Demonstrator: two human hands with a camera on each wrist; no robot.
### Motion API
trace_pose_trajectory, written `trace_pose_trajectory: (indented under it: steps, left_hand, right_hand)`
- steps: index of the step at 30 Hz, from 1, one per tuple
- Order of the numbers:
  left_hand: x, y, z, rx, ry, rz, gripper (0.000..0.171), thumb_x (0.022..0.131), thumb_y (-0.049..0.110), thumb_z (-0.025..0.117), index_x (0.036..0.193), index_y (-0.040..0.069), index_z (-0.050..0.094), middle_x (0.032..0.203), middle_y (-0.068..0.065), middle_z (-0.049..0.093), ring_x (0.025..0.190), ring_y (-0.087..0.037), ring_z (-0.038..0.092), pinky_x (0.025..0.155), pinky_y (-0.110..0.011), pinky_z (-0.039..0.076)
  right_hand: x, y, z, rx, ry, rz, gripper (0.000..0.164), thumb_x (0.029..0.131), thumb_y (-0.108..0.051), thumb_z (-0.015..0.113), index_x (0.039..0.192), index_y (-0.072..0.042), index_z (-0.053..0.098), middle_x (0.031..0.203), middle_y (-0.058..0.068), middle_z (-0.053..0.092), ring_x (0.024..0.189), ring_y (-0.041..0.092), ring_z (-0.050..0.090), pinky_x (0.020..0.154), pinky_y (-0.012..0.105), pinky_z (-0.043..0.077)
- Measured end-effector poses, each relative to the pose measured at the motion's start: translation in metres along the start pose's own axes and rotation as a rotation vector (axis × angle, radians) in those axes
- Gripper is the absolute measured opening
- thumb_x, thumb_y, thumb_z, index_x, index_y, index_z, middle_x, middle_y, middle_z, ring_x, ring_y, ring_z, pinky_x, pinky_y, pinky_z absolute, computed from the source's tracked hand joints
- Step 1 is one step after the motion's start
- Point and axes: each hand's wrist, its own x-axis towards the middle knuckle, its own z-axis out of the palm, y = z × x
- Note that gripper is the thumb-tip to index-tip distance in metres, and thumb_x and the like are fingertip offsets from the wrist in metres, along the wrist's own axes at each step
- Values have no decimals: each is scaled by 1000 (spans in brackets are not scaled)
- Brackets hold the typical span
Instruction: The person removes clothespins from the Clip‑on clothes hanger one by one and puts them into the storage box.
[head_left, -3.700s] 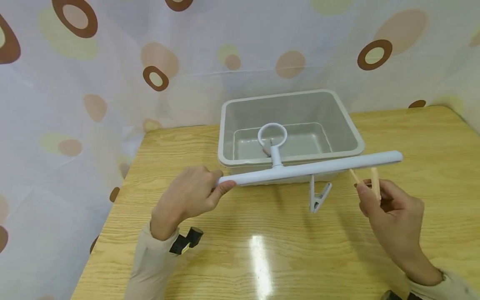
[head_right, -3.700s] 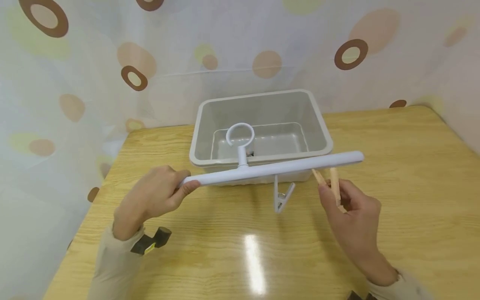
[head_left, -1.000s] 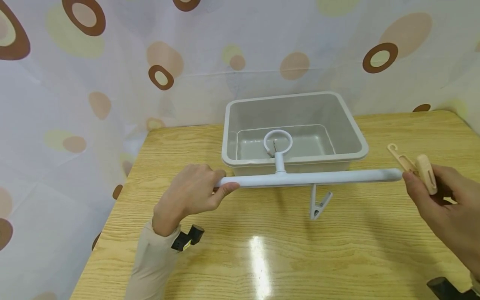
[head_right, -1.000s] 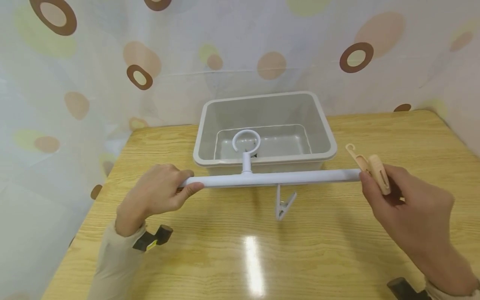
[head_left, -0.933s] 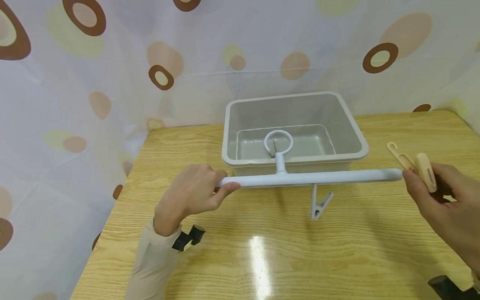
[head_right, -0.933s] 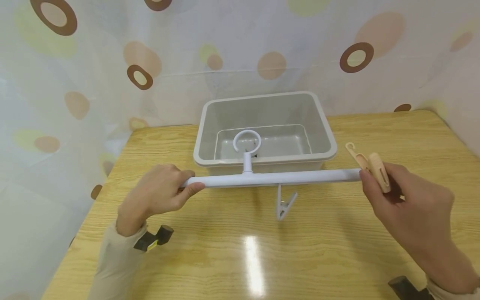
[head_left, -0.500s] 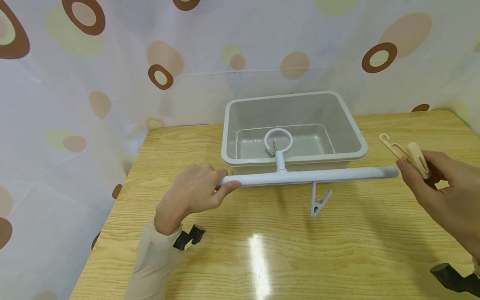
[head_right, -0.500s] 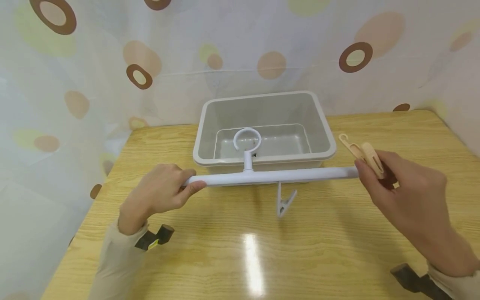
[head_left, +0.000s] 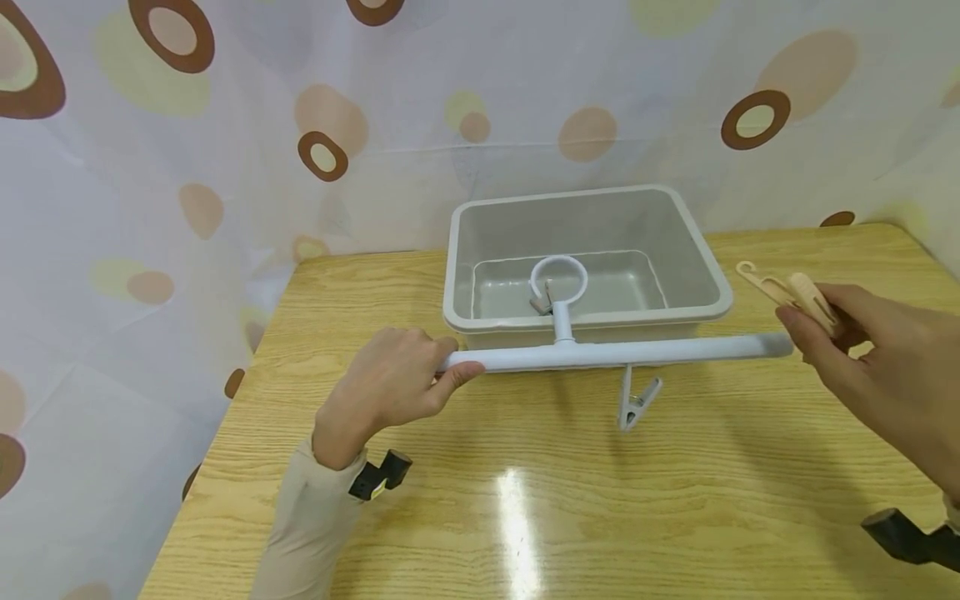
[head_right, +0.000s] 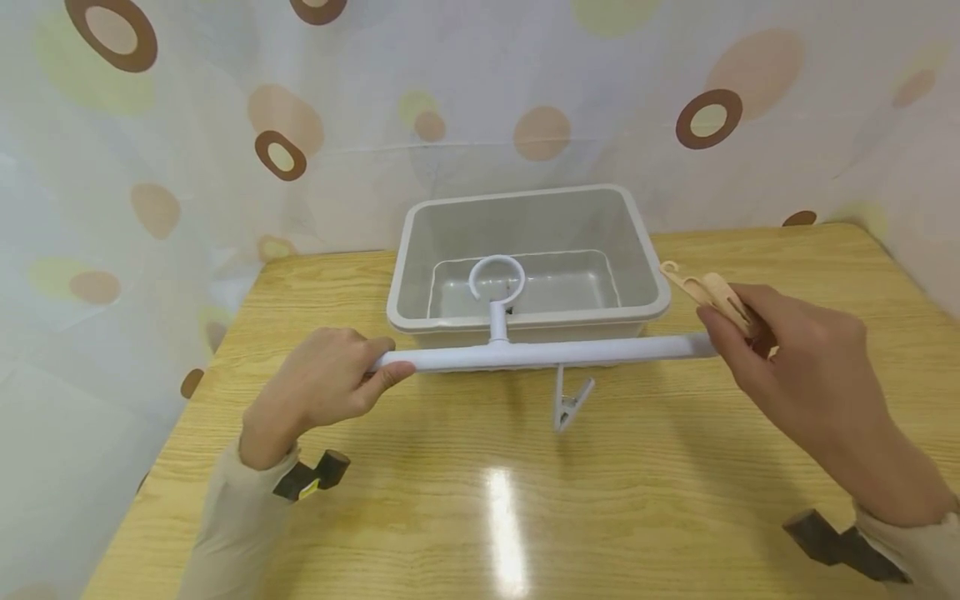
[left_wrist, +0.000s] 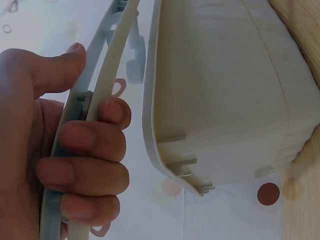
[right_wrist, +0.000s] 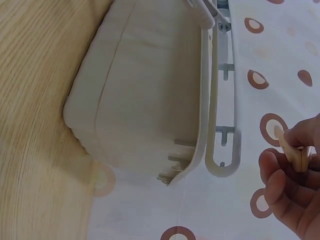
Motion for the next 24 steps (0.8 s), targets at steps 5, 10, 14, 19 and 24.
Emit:
trace_pose_trajectory:
  steps: [5,10,14,19,24]
  left_hand:
    - [1,1,0,74,35,29,40,101,43,46,75,13,48,54,8,32,45,-8,31,40,-26,28]
    - [2,3,-1,137,100,42,28,95,28,60,77,10,50,58,6,35,46,-10,33,40,-26,30]
    - [2,4,0,162,122,53,28,95,26,61,75,10,51,58,5,37,48,-10,34,42,-27,31]
    - [3,2,1,200,122,36,25,94,23,63,75,9,53,58,4,40,50,-13,37,48,-28,34]
    - [3,2,3,156,88,17,24,95,21,61,77,8,53,60,3,41,52,-14,40,48,-29,36]
  right_hand:
    - [3,1,2,-35,-6,-23,64,97,-52,47,97,9,67,58,12,62,51,-11,41,37,15,25]
    - [8,5,5,-31,5,-58,72,97,-59,39,94,9,65,57,6,57,51,-10,38,38,16,25]
    - [12,8,8,-13,19,-89,74,96,-60,37,92,8,64,56,5,55,50,-9,39,38,17,28]
    - [17,10,11,-28,13,-127,71,98,-59,36,88,7,62,55,3,52,45,-4,37,38,18,29]
    - [24,12,16,-27,-26,-146,50,101,-44,44,83,1,59,58,-1,50,49,-4,38,44,18,33]
